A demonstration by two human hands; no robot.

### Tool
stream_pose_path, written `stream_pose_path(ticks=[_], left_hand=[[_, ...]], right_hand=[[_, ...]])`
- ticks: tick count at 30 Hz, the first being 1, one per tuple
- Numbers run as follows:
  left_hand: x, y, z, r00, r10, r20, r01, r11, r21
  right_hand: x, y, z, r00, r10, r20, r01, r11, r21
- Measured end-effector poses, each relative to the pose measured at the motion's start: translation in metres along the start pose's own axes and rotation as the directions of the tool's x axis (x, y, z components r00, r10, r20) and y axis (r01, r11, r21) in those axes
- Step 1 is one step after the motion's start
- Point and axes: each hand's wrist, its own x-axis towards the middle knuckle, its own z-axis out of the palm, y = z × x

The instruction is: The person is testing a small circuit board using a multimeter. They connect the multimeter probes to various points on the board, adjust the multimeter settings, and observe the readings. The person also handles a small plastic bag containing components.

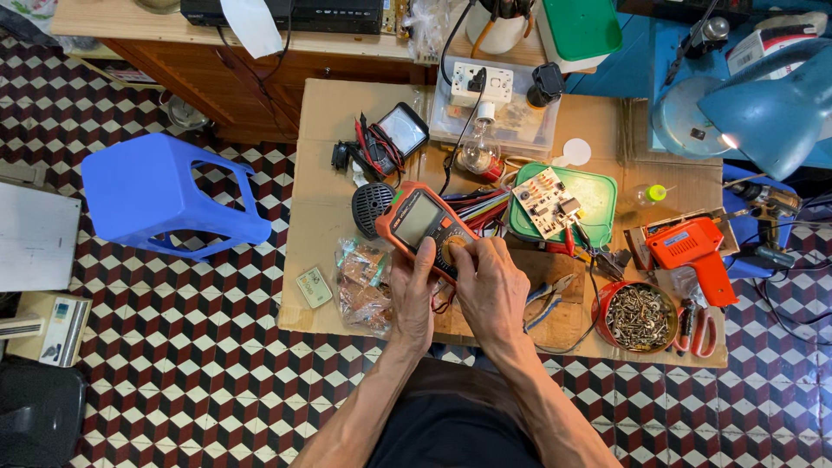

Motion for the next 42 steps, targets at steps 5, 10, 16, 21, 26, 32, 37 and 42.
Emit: stream_pose_path(ticks=[5, 10, 16, 21, 26, 32, 37, 42], left_hand=[[0.005, -0.005, -0.001, 0.999, 0.003, -0.036, -0.006, 0.996, -0.084], [0.005, -0.006, -0.001, 0.997, -0.026, -0.075, 0.019, 0.996, -0.092], [0.009, -0.011, 0.000, 0.990, -0.035, -0.134, 0.011, 0.984, -0.179], [0.011, -0.013, -0.005, 0.993, -0.026, -0.112, 0.009, 0.989, -0.148], [0.016, -0.017, -0.015, 0.995, -0.057, -0.078, 0.045, 0.989, -0.142], [0.018, -0.015, -0.034, 0.993, -0.115, -0.036, 0.110, 0.984, -0.137], [0.004, 0.011, -0.086, 0.977, -0.099, -0.187, 0.090, 0.994, -0.057], [0.012, 0.045, -0.139, 0.929, 0.042, -0.369, 0.069, 0.956, 0.284]], right_hand=[[0.007, -0.003, 0.007, 0.996, 0.080, 0.028, -0.081, 0.996, 0.034], [0.008, -0.007, 0.013, 0.994, 0.101, 0.034, -0.102, 0.994, 0.030], [0.011, -0.007, 0.022, 0.995, 0.095, 0.001, -0.095, 0.995, 0.044], [0.012, -0.009, 0.021, 0.993, 0.120, 0.018, -0.121, 0.992, 0.043], [0.014, -0.012, 0.014, 0.989, 0.128, 0.073, -0.128, 0.992, 0.003], [0.007, 0.004, -0.031, 0.881, 0.323, 0.346, -0.362, 0.931, 0.052], [-0.006, 0.066, -0.108, 0.784, 0.500, 0.367, -0.459, 0.866, -0.200], [-0.016, 0.119, -0.153, 0.636, 0.689, 0.347, -0.601, 0.725, -0.337]])
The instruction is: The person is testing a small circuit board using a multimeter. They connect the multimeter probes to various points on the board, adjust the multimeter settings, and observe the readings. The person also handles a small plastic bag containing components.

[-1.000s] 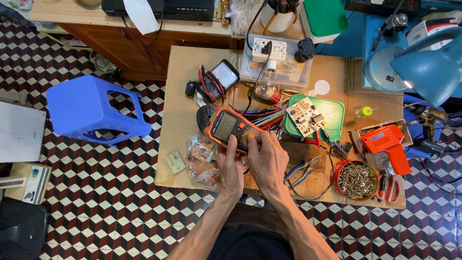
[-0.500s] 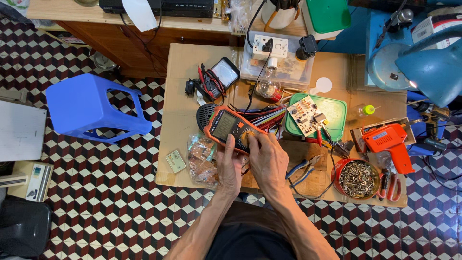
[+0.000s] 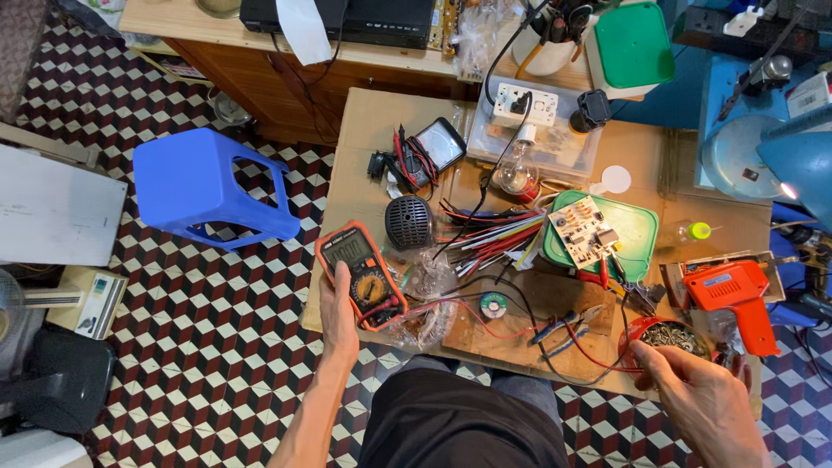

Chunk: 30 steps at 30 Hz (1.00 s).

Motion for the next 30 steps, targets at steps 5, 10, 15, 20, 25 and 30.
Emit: stream_pose_path(ticks=[5, 10, 15, 20, 25, 30], left_hand=[[0.054, 0.011, 0.023, 0.998, -0.048, 0.046, 0.050, 0.998, -0.036], [0.081, 0.021, 0.061, 0.978, -0.051, 0.203, 0.051, 0.999, 0.003], [0.081, 0.045, 0.101, 0.957, -0.145, 0.253, 0.161, 0.986, -0.046], [0.078, 0.070, 0.143, 0.930, -0.116, 0.348, 0.140, 0.989, -0.045], [0.038, 0.093, 0.169, 0.814, -0.183, 0.552, 0.203, 0.979, 0.025], [-0.031, 0.085, 0.185, 0.631, -0.448, 0.633, 0.364, 0.892, 0.268]], right_hand=[[0.000, 0.007, 0.012, 0.996, -0.047, 0.073, 0.045, 0.999, 0.026], [-0.015, 0.025, 0.004, 0.996, -0.014, 0.089, 0.005, 0.994, 0.106], [-0.021, 0.085, -0.014, 0.992, 0.033, 0.122, -0.066, 0.959, 0.277], [-0.034, 0.146, -0.032, 0.803, -0.563, 0.193, 0.310, 0.673, 0.672], [-0.115, 0.171, -0.041, 0.910, -0.377, 0.172, 0.075, 0.559, 0.826], [-0.163, 0.170, -0.053, 0.956, -0.261, -0.135, 0.215, 0.306, 0.927]])
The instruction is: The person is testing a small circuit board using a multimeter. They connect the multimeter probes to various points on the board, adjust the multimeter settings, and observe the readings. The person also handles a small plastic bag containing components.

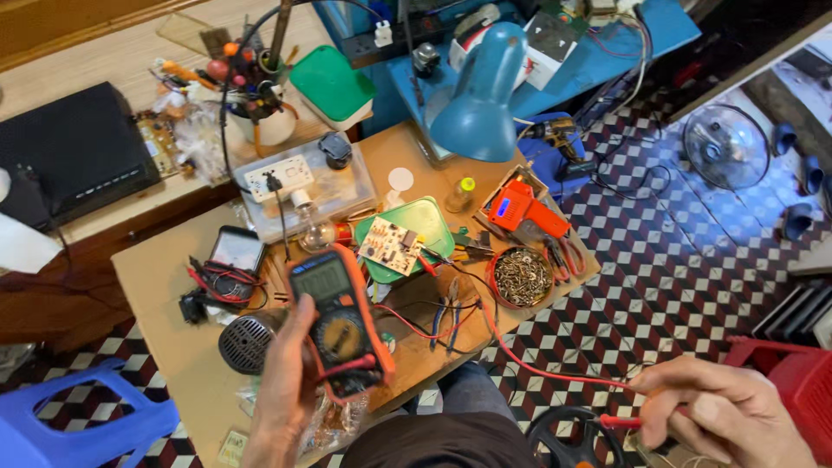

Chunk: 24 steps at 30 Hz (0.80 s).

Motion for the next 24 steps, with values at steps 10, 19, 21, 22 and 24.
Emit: stream_pose_path(ticks=[10, 19, 21, 22, 24], left_hand=[[0.060, -0.182, 0.122, 0.952, -0.236, 0.195, 0.227, 0.972, 0.066], [0.189, -0.316, 0.172, 0.973, -0.151, 0.176, 0.135, 0.986, 0.100], [0.208, -0.326, 0.173, 0.982, -0.102, 0.158, 0.071, 0.979, 0.192], [0.217, -0.328, 0.174, 0.985, -0.079, 0.153, 0.040, 0.970, 0.239], [0.236, -0.328, 0.174, 0.981, -0.069, 0.182, 0.004, 0.942, 0.335]], right_hand=[[-0.034, 0.004, -0.047, 0.574, -0.335, -0.747, 0.371, 0.920, -0.127], [-0.044, 0.048, -0.151, 0.620, 0.057, -0.783, -0.279, 0.948, -0.152], [-0.042, 0.060, -0.169, 0.676, 0.268, -0.687, -0.552, 0.802, -0.229], [-0.041, 0.063, -0.175, 0.692, 0.377, -0.616, -0.649, 0.699, -0.301], [-0.031, 0.064, -0.178, 0.725, 0.534, -0.435, -0.688, 0.558, -0.463]])
